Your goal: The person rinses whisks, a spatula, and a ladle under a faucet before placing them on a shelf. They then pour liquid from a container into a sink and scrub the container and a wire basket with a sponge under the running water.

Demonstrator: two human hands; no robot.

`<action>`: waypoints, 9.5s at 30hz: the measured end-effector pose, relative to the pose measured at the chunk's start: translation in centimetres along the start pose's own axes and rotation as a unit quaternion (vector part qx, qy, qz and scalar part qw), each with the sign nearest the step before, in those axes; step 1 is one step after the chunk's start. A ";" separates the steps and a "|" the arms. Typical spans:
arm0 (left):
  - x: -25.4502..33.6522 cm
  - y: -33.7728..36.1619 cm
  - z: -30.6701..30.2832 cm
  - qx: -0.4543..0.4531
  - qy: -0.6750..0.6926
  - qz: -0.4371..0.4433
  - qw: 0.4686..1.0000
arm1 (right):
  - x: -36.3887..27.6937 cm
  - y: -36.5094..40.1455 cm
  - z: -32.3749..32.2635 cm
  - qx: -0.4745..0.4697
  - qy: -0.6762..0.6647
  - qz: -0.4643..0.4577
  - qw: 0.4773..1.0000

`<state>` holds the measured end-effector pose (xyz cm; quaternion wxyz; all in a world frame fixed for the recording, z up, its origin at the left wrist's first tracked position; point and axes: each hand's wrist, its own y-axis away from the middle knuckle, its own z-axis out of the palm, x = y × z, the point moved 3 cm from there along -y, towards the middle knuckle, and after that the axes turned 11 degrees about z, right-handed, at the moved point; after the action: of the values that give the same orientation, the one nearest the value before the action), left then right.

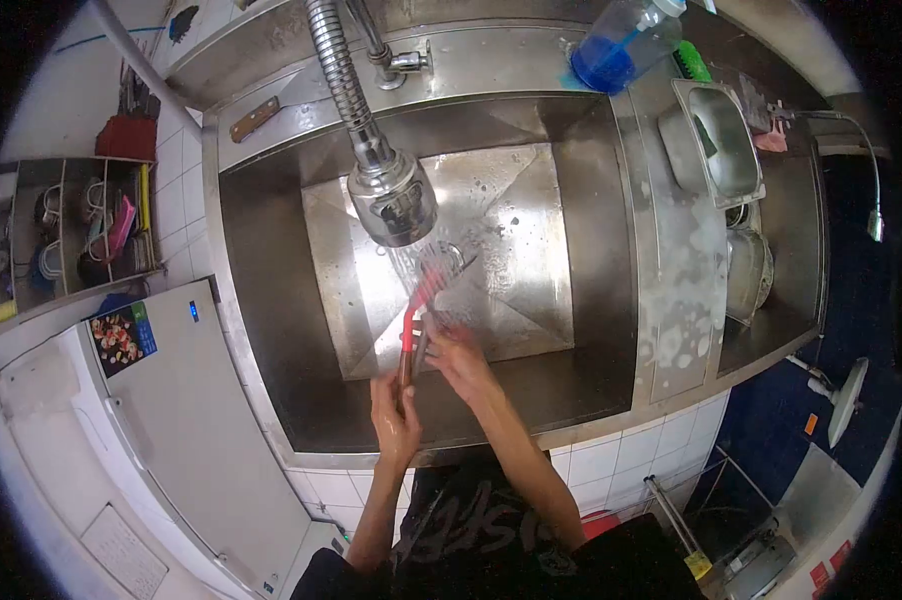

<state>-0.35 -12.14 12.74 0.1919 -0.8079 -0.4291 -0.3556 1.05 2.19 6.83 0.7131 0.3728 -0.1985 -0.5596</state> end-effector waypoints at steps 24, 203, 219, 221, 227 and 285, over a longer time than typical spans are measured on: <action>7.2 -11.9 3.5 -0.086 0.378 -0.097 0.917 | -8.3 18.4 -14.6 0.381 0.650 -0.324 0.573; 58.3 -9.0 39.8 0.337 0.099 -0.055 0.935 | -51.7 32.5 -61.0 0.319 0.436 -0.215 0.813; 58.6 -0.8 42.6 0.362 0.047 -0.038 0.930 | -66.3 62.5 -42.1 0.398 0.651 -0.518 0.387; 57.9 -1.0 43.0 0.358 0.043 -0.042 0.932 | -66.6 65.4 -40.9 0.389 0.623 -0.573 0.364; 60.2 -2.2 40.7 0.276 0.162 -0.075 0.944 | -67.3 71.3 -38.8 0.385 0.600 -0.664 0.225; 57.1 -4.5 51.1 0.159 0.110 0.034 0.980 | -55.6 52.8 -45.0 0.469 0.581 -0.405 0.528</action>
<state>38.51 53.56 20.55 0.3761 -0.7368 -0.4290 -0.3627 50.45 73.76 25.15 0.0903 0.9365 0.1981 -0.2750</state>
